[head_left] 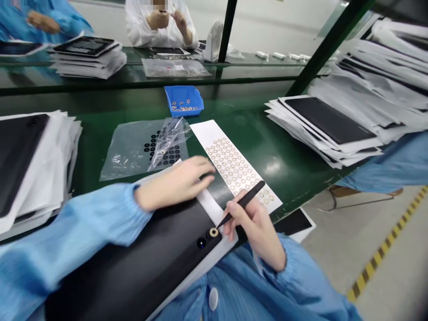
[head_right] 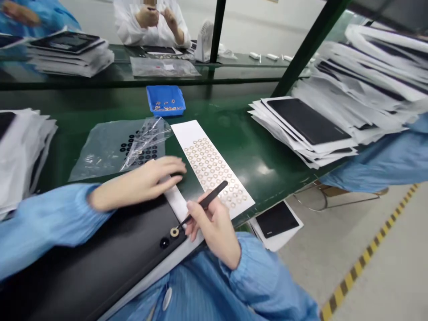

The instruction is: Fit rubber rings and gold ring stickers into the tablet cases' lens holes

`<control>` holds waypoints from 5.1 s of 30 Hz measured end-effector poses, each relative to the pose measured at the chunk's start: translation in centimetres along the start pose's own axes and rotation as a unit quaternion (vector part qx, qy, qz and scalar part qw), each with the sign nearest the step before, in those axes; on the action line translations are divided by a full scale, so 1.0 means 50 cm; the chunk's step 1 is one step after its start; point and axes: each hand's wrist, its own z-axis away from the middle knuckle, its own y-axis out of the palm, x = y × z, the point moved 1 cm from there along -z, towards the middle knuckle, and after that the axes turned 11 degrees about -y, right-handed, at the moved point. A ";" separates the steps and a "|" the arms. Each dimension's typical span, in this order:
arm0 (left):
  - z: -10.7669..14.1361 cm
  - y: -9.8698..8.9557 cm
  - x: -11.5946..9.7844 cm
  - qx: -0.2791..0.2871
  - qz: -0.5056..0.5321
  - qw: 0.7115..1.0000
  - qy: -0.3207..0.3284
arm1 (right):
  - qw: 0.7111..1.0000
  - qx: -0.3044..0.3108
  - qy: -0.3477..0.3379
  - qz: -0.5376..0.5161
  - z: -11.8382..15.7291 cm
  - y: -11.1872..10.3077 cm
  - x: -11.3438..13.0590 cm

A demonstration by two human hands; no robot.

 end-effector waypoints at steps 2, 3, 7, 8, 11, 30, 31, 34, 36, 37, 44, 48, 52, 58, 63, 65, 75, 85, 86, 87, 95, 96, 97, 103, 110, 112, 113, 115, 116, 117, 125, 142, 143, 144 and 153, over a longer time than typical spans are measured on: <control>0.083 0.011 -0.018 -0.039 0.047 0.998 0.020 | 0.999 -0.037 -0.003 -0.020 0.020 0.012 -0.022; 0.122 0.019 -0.028 -0.050 0.048 0.997 0.028 | 0.998 -0.051 -0.008 -0.021 0.026 0.016 -0.030; 0.216 0.045 -0.067 -0.060 -0.028 0.994 0.086 | 0.997 -0.075 -0.029 0.008 0.034 0.020 -0.037; 0.222 0.048 -0.074 -0.051 -0.046 0.992 0.103 | 0.997 -0.074 -0.031 0.015 0.034 0.019 -0.036; 0.219 0.051 -0.085 -0.027 -0.071 0.989 0.124 | 0.997 -0.066 -0.038 0.033 0.035 0.015 -0.033; 0.205 0.048 -0.086 -0.028 -0.046 0.993 0.106 | 0.997 -0.062 -0.032 0.037 0.034 0.015 -0.030; 0.206 0.048 -0.086 -0.030 -0.048 0.993 0.106 | 0.997 -0.062 -0.033 0.036 0.035 0.015 -0.031; 0.208 0.047 -0.085 -0.042 -0.059 0.991 0.111 | 0.997 -0.062 -0.037 0.035 0.036 0.015 -0.032; 0.208 0.045 -0.086 -0.047 -0.065 0.990 0.114 | 0.997 -0.062 -0.037 0.036 0.036 0.016 -0.033; 0.207 0.044 -0.086 -0.049 -0.068 0.990 0.115 | 0.997 -0.062 -0.037 0.037 0.036 0.016 -0.033; 0.205 0.045 -0.088 -0.051 -0.072 0.989 0.117 | 0.994 -0.088 -0.057 0.023 0.037 0.019 -0.035; 0.208 0.047 -0.086 -0.053 -0.065 0.990 0.114 | 0.993 -0.090 -0.062 0.036 0.037 0.019 -0.034; 0.207 0.046 -0.087 -0.062 -0.066 0.990 0.112 | 0.995 -0.077 -0.055 0.040 0.037 0.019 -0.030; 0.204 0.043 -0.090 -0.073 -0.064 0.988 0.117 | 0.995 -0.075 -0.055 0.031 0.038 0.018 -0.031; 0.202 0.044 -0.090 -0.081 -0.064 0.988 0.115 | 0.995 -0.073 -0.056 0.034 0.038 0.017 -0.032; 0.202 0.044 -0.090 -0.082 -0.064 0.988 0.112 | 0.995 -0.073 -0.056 0.035 0.039 0.016 -0.033; 0.212 0.054 -0.091 -0.086 -0.049 0.991 0.092 | 0.995 -0.068 -0.067 0.031 0.038 0.017 -0.032; 0.202 0.043 -0.091 -0.093 -0.060 0.988 0.112 | 0.994 -0.078 -0.062 0.037 0.042 0.017 -0.036; 0.201 0.044 -0.091 -0.095 -0.057 0.988 0.108 | 0.994 -0.078 -0.060 0.037 0.042 0.017 -0.036; 0.201 0.045 -0.092 -0.094 -0.054 0.989 0.104 | 0.995 -0.078 -0.058 0.037 0.041 0.017 -0.036; 0.204 0.049 -0.090 -0.091 -0.060 0.989 0.095 | 0.993 -0.075 -0.069 0.057 0.038 0.019 -0.033; 0.204 0.048 -0.089 -0.089 -0.061 0.990 0.094 | 0.993 -0.076 -0.072 0.059 0.039 0.019 -0.034; 0.204 0.048 -0.088 -0.087 -0.063 0.990 0.095 | 0.993 -0.075 -0.075 0.059 0.040 0.019 -0.035; 0.203 0.045 -0.088 -0.092 -0.069 0.989 0.091 | 0.990 -0.078 -0.104 0.061 0.044 0.020 -0.038; 0.202 0.050 -0.090 -0.074 -0.076 0.991 0.087 | 0.988 -0.066 -0.115 0.075 0.044 0.018 -0.038; 0.201 0.049 -0.089 -0.073 -0.075 0.991 0.086 | 0.988 -0.065 -0.117 0.076 0.044 0.018 -0.039; 0.200 0.048 -0.089 -0.074 -0.074 0.991 0.085 | 0.988 -0.065 -0.118 0.076 0.044 0.018 -0.038; 0.198 0.046 -0.089 -0.078 -0.069 0.991 0.084 | 0.988 -0.063 -0.119 0.077 0.043 0.019 -0.037; 0.197 0.045 -0.089 -0.080 -0.066 0.991 0.084 | 0.988 -0.063 -0.119 0.077 0.043 0.019 -0.037; 0.197 0.045 -0.089 -0.078 -0.063 0.991 0.084 | 0.988 -0.064 -0.118 0.078 0.043 0.019 -0.037; 0.201 0.057 -0.096 -0.070 -0.074 0.992 0.078 | 0.972 -0.099 -0.194 0.093 0.057 0.023 -0.044; 0.203 0.064 -0.101 -0.079 -0.067 0.994 0.041 | 0.971 -0.135 -0.190 0.048 0.063 0.024 -0.053; 0.204 0.064 -0.100 -0.083 -0.074 0.993 0.037 | 0.971 -0.133 -0.190 0.050 0.064 0.024 -0.055; 0.205 0.064 -0.100 -0.087 -0.081 0.992 0.036 | 0.971 -0.132 -0.193 0.050 0.064 0.024 -0.056; 0.204 0.068 -0.090 -0.059 -0.055 0.996 0.041 | 0.966 -0.118 -0.226 0.046 0.063 0.023 -0.062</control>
